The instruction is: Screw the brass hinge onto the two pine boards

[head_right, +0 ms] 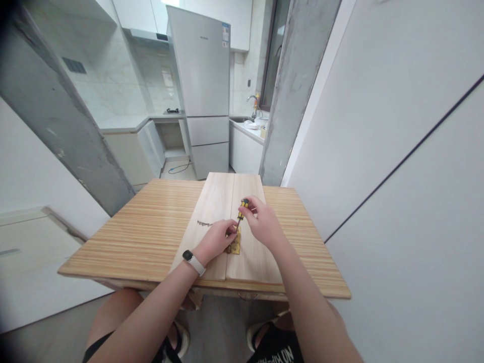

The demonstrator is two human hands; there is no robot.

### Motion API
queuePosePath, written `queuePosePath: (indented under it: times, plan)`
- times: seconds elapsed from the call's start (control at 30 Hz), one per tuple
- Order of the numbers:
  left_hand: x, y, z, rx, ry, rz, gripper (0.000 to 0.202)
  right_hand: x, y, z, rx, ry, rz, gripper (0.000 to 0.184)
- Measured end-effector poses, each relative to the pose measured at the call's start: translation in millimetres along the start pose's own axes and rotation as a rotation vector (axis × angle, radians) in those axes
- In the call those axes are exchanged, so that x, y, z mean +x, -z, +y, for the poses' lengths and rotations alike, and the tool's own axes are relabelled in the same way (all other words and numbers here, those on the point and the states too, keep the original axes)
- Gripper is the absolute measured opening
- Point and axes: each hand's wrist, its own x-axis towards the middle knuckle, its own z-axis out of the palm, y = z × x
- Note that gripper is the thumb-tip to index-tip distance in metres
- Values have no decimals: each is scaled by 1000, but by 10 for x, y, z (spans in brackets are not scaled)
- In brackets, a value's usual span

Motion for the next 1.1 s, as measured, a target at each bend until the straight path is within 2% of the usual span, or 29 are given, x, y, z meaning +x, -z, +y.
queuePosePath:
  times: [0.13,0.3,0.57,0.77,0.93,1.1]
  plan:
    - [-2,-13,-11,3,-1,1,27,36,44,-41,7,46,-89,31]
    - [0,-37,-35,-1,-10,5,27,64,40,-62,-39,103,-148,28]
    - [3,-39,-34,-6,-24,25,25,78,-62,-21,-110,83,-15,25]
    - [-2,-21,-17,-14,-21,29,24,42,-112,-83,-211,121,42,22]
    - [-2,115,30,-159,-14,67,28,39,-124,-108,-264,102,99,27]
    - [57,262,248,-224,-53,176,21,43,-138,-101,-279,72,122,24]
